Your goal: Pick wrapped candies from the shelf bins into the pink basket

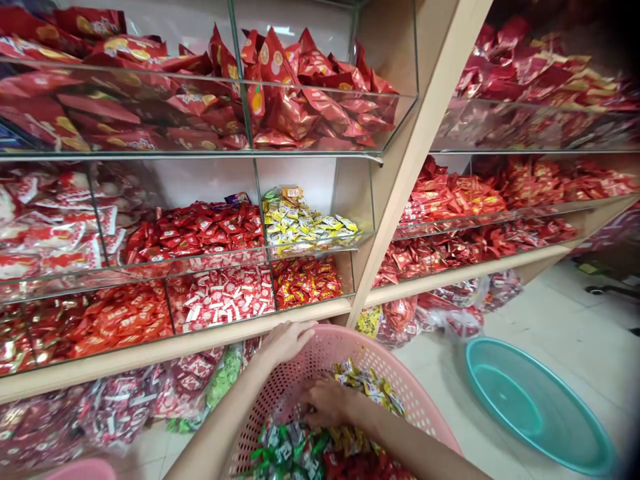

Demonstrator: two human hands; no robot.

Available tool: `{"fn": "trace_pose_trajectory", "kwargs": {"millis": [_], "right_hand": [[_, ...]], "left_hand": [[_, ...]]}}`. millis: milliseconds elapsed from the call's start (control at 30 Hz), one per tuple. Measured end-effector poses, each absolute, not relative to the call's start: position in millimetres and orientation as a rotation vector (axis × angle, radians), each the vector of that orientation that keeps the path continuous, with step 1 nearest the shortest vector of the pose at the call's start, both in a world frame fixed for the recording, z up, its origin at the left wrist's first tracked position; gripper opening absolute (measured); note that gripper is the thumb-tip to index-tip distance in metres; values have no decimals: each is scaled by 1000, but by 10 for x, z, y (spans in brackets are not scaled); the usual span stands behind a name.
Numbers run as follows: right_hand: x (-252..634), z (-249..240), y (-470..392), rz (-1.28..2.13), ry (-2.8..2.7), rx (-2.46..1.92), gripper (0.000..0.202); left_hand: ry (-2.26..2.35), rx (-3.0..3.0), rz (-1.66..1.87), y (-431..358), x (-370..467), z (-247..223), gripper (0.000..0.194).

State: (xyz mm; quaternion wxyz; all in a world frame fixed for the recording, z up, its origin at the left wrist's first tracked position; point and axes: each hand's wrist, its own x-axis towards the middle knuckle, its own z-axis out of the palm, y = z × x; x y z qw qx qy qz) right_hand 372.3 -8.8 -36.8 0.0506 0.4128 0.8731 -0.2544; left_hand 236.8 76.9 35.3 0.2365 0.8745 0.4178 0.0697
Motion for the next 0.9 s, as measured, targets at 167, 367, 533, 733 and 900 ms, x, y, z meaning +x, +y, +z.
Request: {"fn": "trace_pose_trajectory", "kwargs": {"millis": [167,367,533,733,900], "right_hand": [[3900,-286,-88,-584,2647,1178,23],[4158,-233,-94,-445,2662,1155,25],[4149,-368,-133,-353,2787,1149,23],[3976,-375,-160,-319,2841,1195,22],[3823,-318,-178,-333,2770,1352,23]], "left_hand": [[1207,2404,214,724,2437,357,48],[1290,2436,193,666,2559,396,47],[1365,2461,148,606,2557,464,49],[1432,2484,137,543,2500,527,53],[1421,2528,141,507,2482,614,54]]}}
